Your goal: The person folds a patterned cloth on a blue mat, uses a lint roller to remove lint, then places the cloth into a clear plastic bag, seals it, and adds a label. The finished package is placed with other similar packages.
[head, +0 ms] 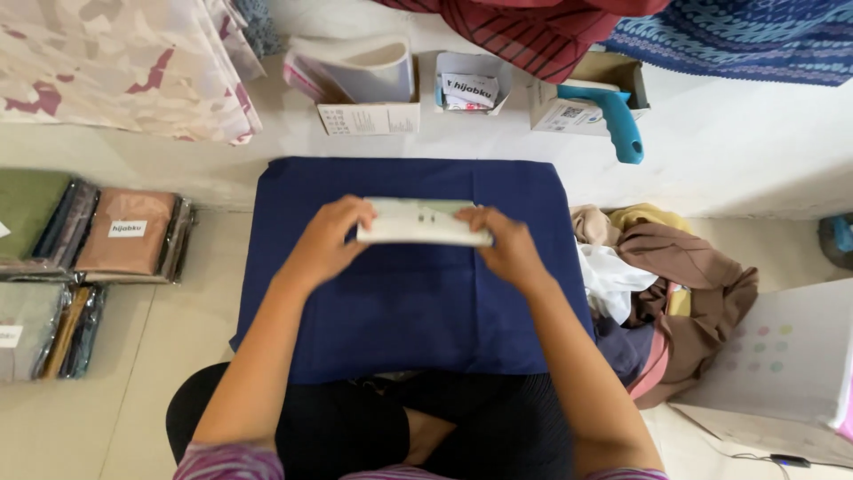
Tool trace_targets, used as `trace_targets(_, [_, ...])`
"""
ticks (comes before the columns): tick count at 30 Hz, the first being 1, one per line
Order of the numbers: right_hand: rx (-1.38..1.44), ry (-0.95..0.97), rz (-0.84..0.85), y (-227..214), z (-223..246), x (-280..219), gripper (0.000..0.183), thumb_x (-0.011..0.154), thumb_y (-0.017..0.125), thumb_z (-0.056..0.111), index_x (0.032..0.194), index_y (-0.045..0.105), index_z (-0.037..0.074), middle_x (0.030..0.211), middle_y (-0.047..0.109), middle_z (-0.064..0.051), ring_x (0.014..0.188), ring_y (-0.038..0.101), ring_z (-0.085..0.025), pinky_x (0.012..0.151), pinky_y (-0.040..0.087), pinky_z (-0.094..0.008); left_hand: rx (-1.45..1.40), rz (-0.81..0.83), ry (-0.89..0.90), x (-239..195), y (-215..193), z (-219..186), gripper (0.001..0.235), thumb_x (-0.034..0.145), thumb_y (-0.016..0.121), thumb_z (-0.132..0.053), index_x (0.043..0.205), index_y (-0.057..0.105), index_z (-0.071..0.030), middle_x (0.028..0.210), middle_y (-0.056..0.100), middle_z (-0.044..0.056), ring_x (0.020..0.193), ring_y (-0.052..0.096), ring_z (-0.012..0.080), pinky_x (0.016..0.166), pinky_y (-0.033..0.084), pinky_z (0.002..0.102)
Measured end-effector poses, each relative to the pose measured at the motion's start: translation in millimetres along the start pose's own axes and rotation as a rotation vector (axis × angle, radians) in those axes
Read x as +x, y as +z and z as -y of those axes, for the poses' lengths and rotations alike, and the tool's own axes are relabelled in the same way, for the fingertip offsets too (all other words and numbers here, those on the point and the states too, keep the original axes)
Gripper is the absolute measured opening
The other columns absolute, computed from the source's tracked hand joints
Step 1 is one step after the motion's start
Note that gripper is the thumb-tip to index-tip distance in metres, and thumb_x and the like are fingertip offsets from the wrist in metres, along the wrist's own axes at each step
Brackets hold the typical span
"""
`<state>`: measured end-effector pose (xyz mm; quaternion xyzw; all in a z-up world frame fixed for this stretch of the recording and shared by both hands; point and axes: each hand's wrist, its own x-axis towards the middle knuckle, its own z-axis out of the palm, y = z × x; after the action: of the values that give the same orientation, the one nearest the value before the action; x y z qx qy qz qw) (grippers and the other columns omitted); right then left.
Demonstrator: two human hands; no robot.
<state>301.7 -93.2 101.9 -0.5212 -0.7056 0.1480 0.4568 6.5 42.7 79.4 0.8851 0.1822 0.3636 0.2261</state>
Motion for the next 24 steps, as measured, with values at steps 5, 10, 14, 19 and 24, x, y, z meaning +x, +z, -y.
trace_targets(5, [-0.278, -0.32, 0.047, 33, -20, -60, 0.013, 0.097, 0.051, 0.002, 0.093, 0.061, 0.009, 0.113, 0.076, -0.012, 0.105, 0.073, -0.03, 0.099, 0.056, -0.043, 0.258, 0.12, 0.001, -92, 63, 25, 0.023, 0.077, 0.077, -0.013, 0.084, 0.055, -0.016, 0.129, 0.065, 0.006, 0.128, 0.056, 0.0301, 0.105, 0.043, 0.048])
trace_targets(10, [-0.291, -0.322, 0.15, 43, -32, -87, 0.045, 0.081, 0.048, -0.01, 0.122, 0.063, 0.004, 0.125, 0.07, -0.017, 0.117, 0.068, -0.032, 0.112, 0.045, -0.051, 0.199, 0.278, -0.141, -97, 53, -6, 0.024, 0.078, 0.074, -0.015, 0.086, 0.051, -0.016, 0.143, 0.06, 0.006, 0.141, 0.047, 0.0319, 0.114, 0.033, 0.057])
trace_targets(14, [-0.315, -0.113, 0.159, 58, -43, -64, 0.062, 0.075, 0.046, 0.001, 0.135, 0.059, 0.006, 0.134, 0.063, -0.017, 0.129, 0.059, -0.035, 0.119, 0.034, -0.052, 0.346, 0.2, -0.092, -68, 69, -1, 0.024, 0.078, 0.074, -0.037, 0.09, 0.059, -0.021, 0.141, 0.06, 0.0, 0.141, 0.048, 0.0283, 0.114, 0.034, 0.053])
trace_targets(19, [-0.754, 0.033, 0.054, 122, -52, -48, 0.055, 0.102, 0.049, 0.031, 0.152, 0.048, 0.007, 0.153, 0.049, -0.02, 0.143, 0.045, -0.038, 0.115, 0.035, -0.059, 0.503, 0.055, -0.143, -49, 123, 3, 0.054, 0.088, 0.066, -0.032, 0.139, 0.057, -0.016, 0.149, 0.053, 0.014, 0.14, 0.045, 0.0437, 0.108, 0.04, 0.059])
trace_targets(24, [-0.752, 0.346, 0.285, 118, -39, -46, 0.068, 0.105, 0.037, 0.05, 0.161, 0.03, 0.013, 0.168, 0.03, -0.008, 0.155, 0.025, -0.028, 0.121, 0.02, -0.062, 0.467, 0.246, -0.404, -47, 117, -10, 0.062, 0.097, 0.05, -0.044, 0.156, 0.041, -0.024, 0.164, 0.035, 0.004, 0.153, 0.024, 0.0326, 0.119, 0.022, 0.057])
